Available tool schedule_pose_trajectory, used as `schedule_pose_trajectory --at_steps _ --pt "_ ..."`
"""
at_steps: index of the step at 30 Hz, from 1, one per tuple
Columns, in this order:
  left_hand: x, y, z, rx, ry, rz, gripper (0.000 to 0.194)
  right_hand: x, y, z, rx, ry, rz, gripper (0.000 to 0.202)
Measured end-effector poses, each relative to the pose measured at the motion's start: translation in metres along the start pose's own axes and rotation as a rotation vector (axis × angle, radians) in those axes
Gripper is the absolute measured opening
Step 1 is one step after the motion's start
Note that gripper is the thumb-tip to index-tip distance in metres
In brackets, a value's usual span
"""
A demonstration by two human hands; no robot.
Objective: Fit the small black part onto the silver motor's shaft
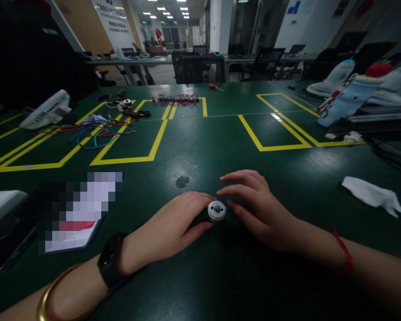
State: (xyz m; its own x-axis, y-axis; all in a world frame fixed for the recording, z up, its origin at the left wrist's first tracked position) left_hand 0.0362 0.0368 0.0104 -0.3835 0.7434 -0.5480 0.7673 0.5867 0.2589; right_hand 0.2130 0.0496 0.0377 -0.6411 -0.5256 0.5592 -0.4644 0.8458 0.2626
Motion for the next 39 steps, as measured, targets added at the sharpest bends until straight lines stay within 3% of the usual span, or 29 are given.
schedule_pose_trajectory --at_steps 7,12,14,19,23,39 --pt "0.001 -0.001 0.001 0.002 -0.002 -0.008 0.033 0.020 0.002 -0.004 -0.053 -0.043 0.059 0.012" --pt "0.001 0.000 0.001 0.003 -0.012 -0.009 0.036 0.011 0.007 -0.016 -0.038 0.134 0.108 0.011" --pt "0.001 0.000 0.001 0.011 -0.014 -0.008 0.038 0.000 0.008 -0.021 0.037 0.174 0.140 0.010" --pt "0.001 0.000 0.000 0.028 -0.004 -0.013 0.041 -0.028 0.005 -0.010 0.393 0.110 0.173 0.015" --pt "0.002 -0.001 0.000 0.031 0.001 -0.024 0.044 -0.036 0.004 0.001 0.527 0.033 0.160 0.016" --pt "0.003 -0.002 0.000 0.032 0.004 -0.022 0.043 -0.033 0.003 -0.002 0.533 0.038 0.131 0.015"
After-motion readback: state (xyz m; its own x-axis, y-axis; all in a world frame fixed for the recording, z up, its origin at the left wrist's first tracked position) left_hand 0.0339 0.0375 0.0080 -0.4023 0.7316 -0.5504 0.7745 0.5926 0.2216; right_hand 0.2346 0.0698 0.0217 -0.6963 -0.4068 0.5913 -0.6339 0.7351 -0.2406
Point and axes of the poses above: each hand's wrist, its own y-axis towards the middle knuckle, its own z-axis out of the palm, x = y × z, the point moved 5 cm from there along y, towards the middle knuckle, and after that the axes turned 13 degrees about z, right-handed, at the moved point
